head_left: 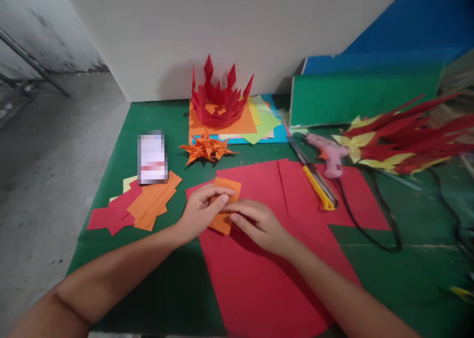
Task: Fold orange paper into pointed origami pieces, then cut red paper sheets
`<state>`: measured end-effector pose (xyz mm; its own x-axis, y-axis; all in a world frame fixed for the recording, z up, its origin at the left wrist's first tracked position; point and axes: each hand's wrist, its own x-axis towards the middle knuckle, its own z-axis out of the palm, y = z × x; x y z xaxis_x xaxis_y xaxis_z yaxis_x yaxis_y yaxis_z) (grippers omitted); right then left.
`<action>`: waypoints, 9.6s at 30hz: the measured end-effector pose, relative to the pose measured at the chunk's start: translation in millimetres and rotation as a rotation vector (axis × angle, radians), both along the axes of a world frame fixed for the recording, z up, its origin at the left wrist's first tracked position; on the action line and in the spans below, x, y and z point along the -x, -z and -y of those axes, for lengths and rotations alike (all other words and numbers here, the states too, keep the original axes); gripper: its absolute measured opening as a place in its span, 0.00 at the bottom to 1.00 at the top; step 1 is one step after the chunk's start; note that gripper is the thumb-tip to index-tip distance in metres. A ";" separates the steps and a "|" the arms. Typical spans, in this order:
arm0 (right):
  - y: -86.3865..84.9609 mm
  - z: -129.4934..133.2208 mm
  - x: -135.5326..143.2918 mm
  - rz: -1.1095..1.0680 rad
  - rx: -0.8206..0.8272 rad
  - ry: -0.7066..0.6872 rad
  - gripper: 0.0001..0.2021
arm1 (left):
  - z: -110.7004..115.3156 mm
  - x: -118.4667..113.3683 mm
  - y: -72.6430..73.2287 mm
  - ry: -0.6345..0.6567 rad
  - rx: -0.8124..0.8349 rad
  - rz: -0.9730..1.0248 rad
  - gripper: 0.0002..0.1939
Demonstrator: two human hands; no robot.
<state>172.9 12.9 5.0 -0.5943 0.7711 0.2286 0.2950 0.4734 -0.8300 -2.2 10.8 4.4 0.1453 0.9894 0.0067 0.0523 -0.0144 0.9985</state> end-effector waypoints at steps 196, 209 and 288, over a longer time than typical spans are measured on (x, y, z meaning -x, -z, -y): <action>-2.0 -5.7 -2.7 -0.327 0.573 0.468 0.13 | 3.7 -7.2 9.5 -0.084 -0.030 0.267 0.13; 2.1 -3.9 -1.2 -0.223 0.446 0.348 0.15 | 3.0 -8.1 7.8 -0.141 0.129 0.401 0.16; 3.0 -8.4 -5.6 -0.359 0.382 0.498 0.11 | 2.3 -3.1 8.9 0.099 0.206 0.429 0.21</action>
